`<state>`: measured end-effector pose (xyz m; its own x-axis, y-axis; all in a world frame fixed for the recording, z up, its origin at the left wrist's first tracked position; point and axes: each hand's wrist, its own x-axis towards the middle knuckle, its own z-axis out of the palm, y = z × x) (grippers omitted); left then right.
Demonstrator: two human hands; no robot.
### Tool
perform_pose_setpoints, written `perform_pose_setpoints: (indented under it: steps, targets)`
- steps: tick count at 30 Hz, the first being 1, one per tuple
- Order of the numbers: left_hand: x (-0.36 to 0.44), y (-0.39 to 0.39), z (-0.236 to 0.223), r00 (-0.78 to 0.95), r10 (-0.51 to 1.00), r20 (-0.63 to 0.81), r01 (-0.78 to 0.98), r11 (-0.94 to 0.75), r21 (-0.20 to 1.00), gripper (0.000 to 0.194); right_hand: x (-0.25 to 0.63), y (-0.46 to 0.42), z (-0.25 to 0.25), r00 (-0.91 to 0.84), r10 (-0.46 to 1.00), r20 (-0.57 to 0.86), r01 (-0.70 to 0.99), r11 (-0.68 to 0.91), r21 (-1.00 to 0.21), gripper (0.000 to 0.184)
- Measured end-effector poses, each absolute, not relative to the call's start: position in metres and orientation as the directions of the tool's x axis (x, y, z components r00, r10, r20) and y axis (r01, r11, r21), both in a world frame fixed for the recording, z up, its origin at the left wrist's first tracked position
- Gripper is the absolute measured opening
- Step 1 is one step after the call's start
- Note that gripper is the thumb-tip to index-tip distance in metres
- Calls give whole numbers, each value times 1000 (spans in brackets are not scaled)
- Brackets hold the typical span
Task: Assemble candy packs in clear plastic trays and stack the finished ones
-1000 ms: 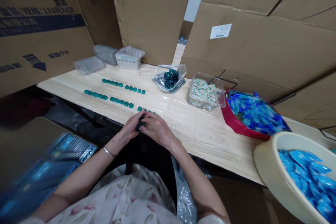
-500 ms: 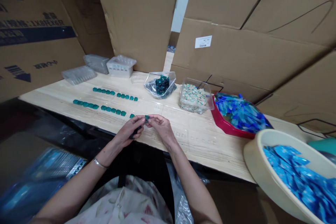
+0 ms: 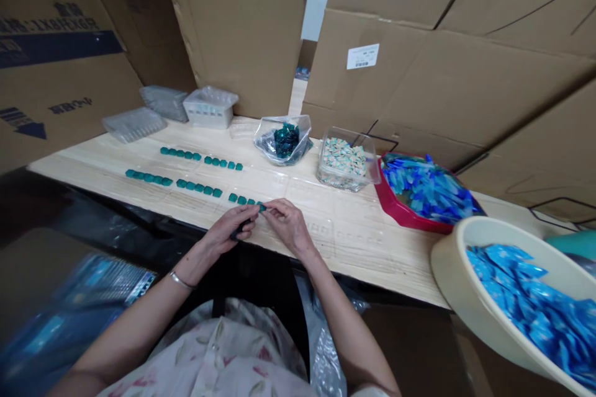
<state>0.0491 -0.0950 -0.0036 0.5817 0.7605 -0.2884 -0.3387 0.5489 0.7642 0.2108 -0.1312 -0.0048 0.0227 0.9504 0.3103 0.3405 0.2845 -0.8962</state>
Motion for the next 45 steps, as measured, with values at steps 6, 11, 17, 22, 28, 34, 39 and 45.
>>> perform_pose_setpoints:
  steps: [6,11,17,22,28,34,39,45]
  targets:
    - [40,-103,-13,459,824,-333,-154,443,883,37,234,-118,-9,-14,912,409,532,353,-769,14]
    - [33,-105,-20,466,806,-366,-85,452,888,38,237,-103,-22,-129,915,381,663,366,-654,10]
    - [33,-103,-23,479,789,-386,-99,485,869,38,225,-100,-25,-233,903,360,834,376,-403,9]
    - [31,-101,-16,534,759,-372,-280,574,770,35,222,-97,-21,-275,927,257,875,352,-333,22]
    - [28,-91,-12,605,720,-340,-475,669,571,34,220,-110,8,-192,879,437,809,394,-436,18]
    - [40,-89,-7,535,796,-282,-479,561,676,44,191,-126,31,-219,892,396,594,444,-670,19]
    - [50,-91,-2,489,832,-261,-391,477,787,52,182,-122,16,-174,904,390,564,416,-713,16]
    - [51,-90,0,451,855,-254,-404,449,797,55,185,-124,9,-136,904,406,533,412,-739,20]
